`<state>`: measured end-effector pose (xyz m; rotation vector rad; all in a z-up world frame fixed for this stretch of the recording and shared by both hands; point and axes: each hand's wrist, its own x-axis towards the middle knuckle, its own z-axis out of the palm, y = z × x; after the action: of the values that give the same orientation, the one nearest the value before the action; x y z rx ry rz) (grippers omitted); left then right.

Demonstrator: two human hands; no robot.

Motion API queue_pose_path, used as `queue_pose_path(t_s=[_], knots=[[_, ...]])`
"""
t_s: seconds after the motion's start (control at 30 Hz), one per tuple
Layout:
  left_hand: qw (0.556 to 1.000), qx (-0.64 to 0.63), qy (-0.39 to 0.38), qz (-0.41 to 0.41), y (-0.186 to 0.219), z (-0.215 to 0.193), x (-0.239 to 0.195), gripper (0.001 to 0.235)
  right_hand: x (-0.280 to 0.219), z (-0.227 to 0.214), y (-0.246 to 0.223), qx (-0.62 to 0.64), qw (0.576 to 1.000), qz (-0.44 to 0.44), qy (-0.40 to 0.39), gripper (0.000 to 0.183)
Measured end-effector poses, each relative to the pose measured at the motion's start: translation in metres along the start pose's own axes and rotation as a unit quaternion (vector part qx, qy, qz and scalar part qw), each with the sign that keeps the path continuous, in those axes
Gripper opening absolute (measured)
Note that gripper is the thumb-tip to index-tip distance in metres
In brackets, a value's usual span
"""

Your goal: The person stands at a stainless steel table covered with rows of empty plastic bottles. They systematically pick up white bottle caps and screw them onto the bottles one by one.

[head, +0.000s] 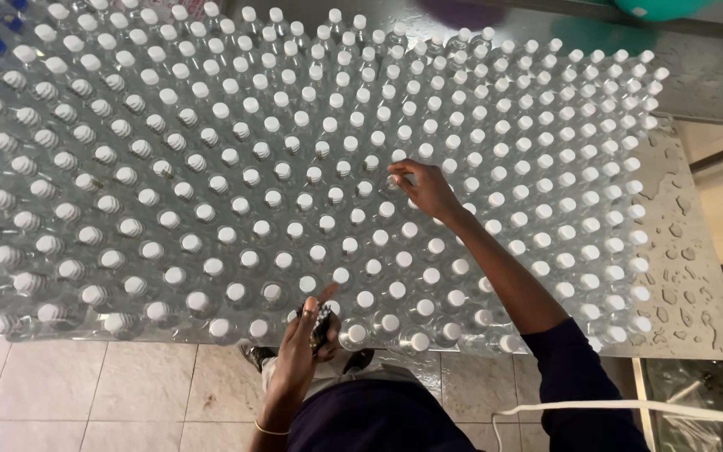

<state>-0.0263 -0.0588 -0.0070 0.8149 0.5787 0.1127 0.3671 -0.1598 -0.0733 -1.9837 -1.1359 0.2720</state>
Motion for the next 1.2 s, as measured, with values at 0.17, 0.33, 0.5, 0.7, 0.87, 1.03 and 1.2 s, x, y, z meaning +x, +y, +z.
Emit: queue_pose_path(t_s=[0.17, 0.33, 0.5, 0.7, 0.87, 1.03, 1.2], knots=[[0.999, 0.0, 0.042, 0.016, -0.004, 0.013, -0.01, 0.068, 0.004, 0.002, 0.014, -0.047, 0.999, -0.009, -0.017, 0.022], [0.999, -0.004, 0.034, 0.021, -0.006, 0.017, -0.005, 0.071, 0.003, 0.013, 0.029, -0.051, 0.998, 0.021, -0.019, 0.06], [1.0, 0.018, 0.013, -0.002, 0.003, 0.021, 0.006, 0.071, -0.003, 0.012, 0.032, -0.147, 0.989, -0.009, -0.012, 0.065], [0.995, 0.044, -0.087, 0.008, 0.026, 0.028, 0.021, 0.075, -0.089, 0.006, -0.175, 0.124, 0.986, -0.008, -0.114, 0.035], [0.984, 0.073, -0.159, -0.021, 0.03, 0.018, 0.029, 0.05, -0.116, 0.029, -0.214, 0.146, 0.984, 0.01, -0.099, 0.021], [0.967, 0.144, -0.204, -0.047, 0.052, 0.012, 0.032, 0.067, -0.12, 0.037, -0.214, 0.182, 0.981, 0.026, -0.069, 0.021], [0.958, 0.141, -0.242, -0.057, 0.053, 0.002, 0.038, 0.067, -0.126, 0.036, -0.22, 0.207, 0.968, 0.127, -0.068, 0.03]])
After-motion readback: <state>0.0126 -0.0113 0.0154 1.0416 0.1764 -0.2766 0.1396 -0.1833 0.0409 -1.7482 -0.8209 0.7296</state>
